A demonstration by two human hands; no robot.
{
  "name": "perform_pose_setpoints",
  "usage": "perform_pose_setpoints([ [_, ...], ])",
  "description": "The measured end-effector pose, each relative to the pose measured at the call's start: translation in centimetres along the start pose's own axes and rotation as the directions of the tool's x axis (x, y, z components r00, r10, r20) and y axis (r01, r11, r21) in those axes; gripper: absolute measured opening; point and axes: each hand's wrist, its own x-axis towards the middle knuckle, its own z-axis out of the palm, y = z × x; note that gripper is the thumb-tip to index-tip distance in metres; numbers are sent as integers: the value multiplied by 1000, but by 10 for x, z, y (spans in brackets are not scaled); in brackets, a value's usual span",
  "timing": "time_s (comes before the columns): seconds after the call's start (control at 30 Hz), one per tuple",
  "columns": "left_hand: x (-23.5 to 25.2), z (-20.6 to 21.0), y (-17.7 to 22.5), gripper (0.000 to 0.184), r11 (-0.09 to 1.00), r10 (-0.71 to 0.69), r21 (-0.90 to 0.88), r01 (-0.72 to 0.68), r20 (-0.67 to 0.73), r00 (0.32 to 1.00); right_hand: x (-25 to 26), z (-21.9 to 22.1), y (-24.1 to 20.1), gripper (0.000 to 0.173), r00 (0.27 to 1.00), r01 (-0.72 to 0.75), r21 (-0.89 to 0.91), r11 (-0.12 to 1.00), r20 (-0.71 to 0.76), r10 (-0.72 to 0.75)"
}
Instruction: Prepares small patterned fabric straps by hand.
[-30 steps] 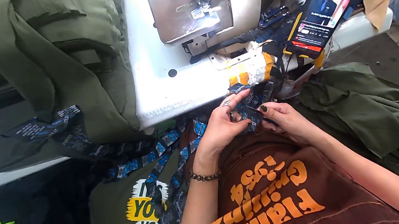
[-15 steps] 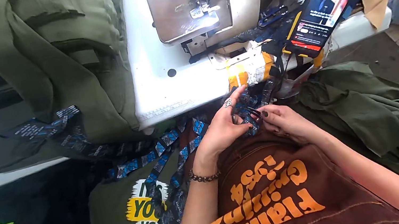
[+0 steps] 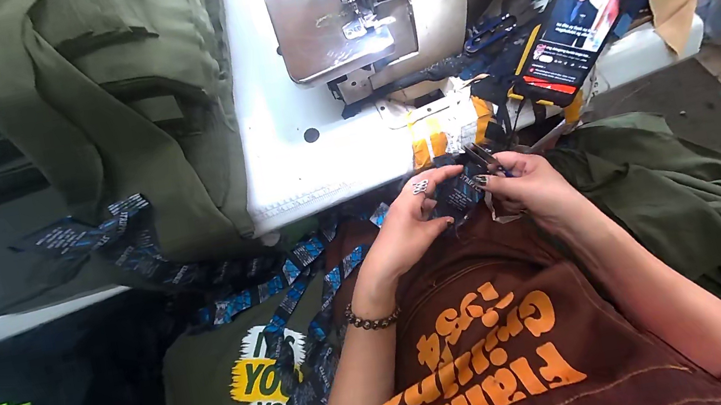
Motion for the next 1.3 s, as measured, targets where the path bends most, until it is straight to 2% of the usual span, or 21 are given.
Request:
perform_pose_setpoints([
  [0.13, 5, -1, -4, 69, 998, 53, 16, -53, 30, 998, -3, -3, -3, 4, 999, 29, 26, 999, 19, -29],
  [0.23, 5, -1, -9, 64, 995, 49, 82, -54, 60, 997, -4, -6, -4, 6, 999, 25, 50, 998, 38, -26],
  [0.4, 0, 0, -3, 58, 998, 16, 56, -16, 4, 1000, -4, -9, -9, 4, 998, 40, 99, 994, 49, -45],
  [0.5, -7, -2, 9, 64, 994, 106, 22, -107, 31, 994, -2, -10, -11, 4, 998, 53, 79, 995, 23, -55],
  [0.6, -9, -3, 15, 42, 976, 213, 33, -216, 78, 974, -1, -10, -12, 5, 998, 55, 66, 996, 27, -57],
  [0.67, -7, -4, 11, 34, 968, 238, 73, -240, 40, 971, -1, -13, -8, 12, 993, 95, 31, 995, 60, -97],
  [0.8, 0, -7, 0, 51, 982, 188, 10, -187, -63, 980, -5, -22, 8, 38, 982, 120, -104, 987, 158, -102],
  [0.93, 0, -8, -3, 62, 990, 117, -70, -121, -60, 991, -18, -17, 21, 30, 978, 24, -94, 995, 211, -4],
  [1.3, -4, -6, -5, 67, 996, 57, -61, -57, -2, 998, -17, 1, 19, 26, 969, 14, -19, 1000, 249, -8],
])
